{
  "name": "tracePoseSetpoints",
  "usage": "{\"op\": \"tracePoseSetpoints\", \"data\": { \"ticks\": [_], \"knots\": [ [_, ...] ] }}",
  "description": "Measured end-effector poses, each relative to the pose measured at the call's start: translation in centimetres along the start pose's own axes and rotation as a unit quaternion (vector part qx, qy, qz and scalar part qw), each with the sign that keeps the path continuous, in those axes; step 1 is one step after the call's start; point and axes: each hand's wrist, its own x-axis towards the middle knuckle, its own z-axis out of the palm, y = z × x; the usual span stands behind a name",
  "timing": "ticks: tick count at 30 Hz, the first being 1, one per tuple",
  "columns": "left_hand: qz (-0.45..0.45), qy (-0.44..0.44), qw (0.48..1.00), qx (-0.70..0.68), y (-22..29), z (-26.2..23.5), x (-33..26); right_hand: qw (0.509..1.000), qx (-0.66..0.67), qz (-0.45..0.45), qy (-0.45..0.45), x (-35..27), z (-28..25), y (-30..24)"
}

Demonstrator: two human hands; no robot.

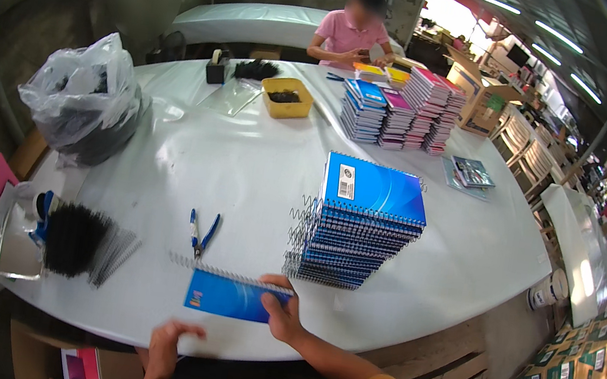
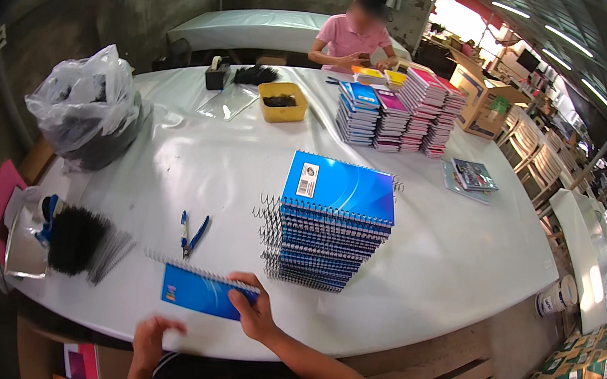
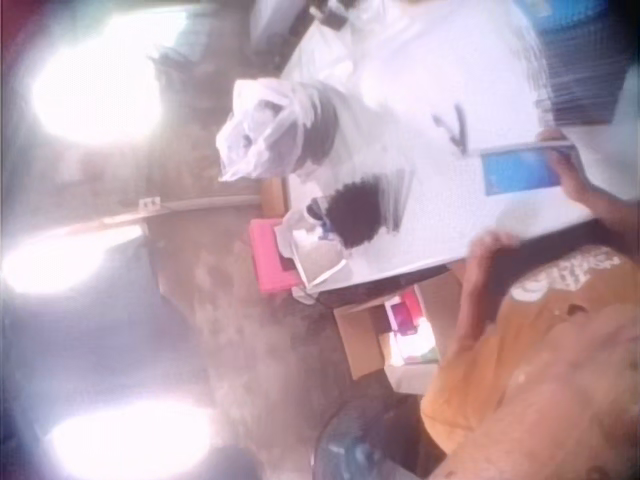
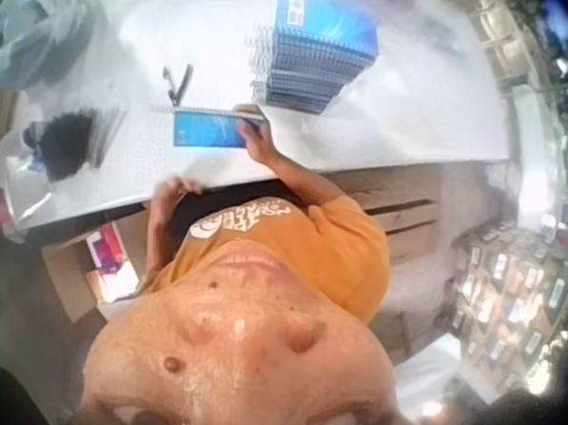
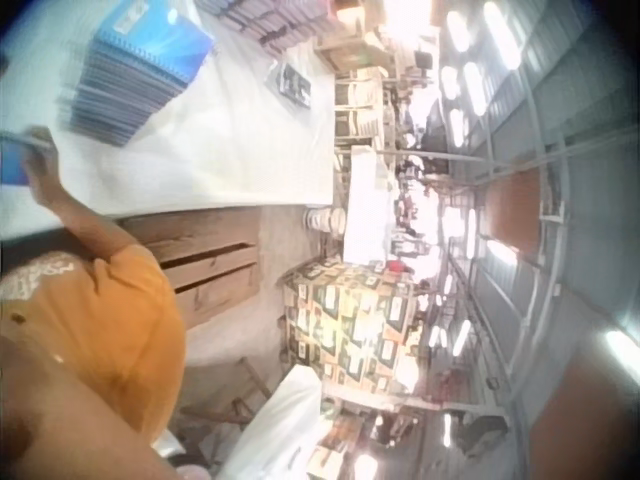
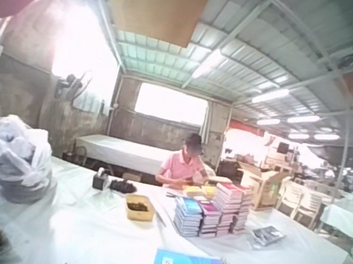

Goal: The person inserts spiral coils into the spines of blue notebooks by hand and then trims the excess wire using blue-handled pliers.

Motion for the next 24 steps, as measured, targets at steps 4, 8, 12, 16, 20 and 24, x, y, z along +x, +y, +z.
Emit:
{"op": "tracePoseSetpoints", "data": {
  "ticks": [4, 8, 12, 16, 20, 24],
  "knots": [
    [-0.304, -0.268, 0.873, 0.269, -7.9, -7.9, -6.3, 0.991, -0.059, 0.103, 0.063, -4.0, -2.2, 0.2],
    [-0.250, -0.001, 0.872, 0.421, -11.6, -8.6, -7.1, 0.979, -0.151, 0.121, 0.067, -4.6, -2.0, 0.7],
    [-0.154, 0.159, 0.853, 0.473, -9.7, -12.8, -3.3, 0.976, -0.188, 0.110, 0.025, -4.2, -1.8, 1.1],
    [-0.206, 0.157, 0.809, 0.528, -8.4, -15.8, -1.6, 0.979, -0.164, 0.124, 0.010, -4.0, -1.8, 1.2],
    [-0.317, -0.036, 0.785, 0.531, -8.7, -14.5, -2.1, 0.981, -0.158, 0.115, -0.006, -4.2, -2.6, 1.0],
    [-0.322, -0.220, 0.853, 0.347, 2.5, -9.4, -1.9, 0.989, -0.026, 0.126, 0.074, -3.3, -1.7, -2.8]
  ]
}}
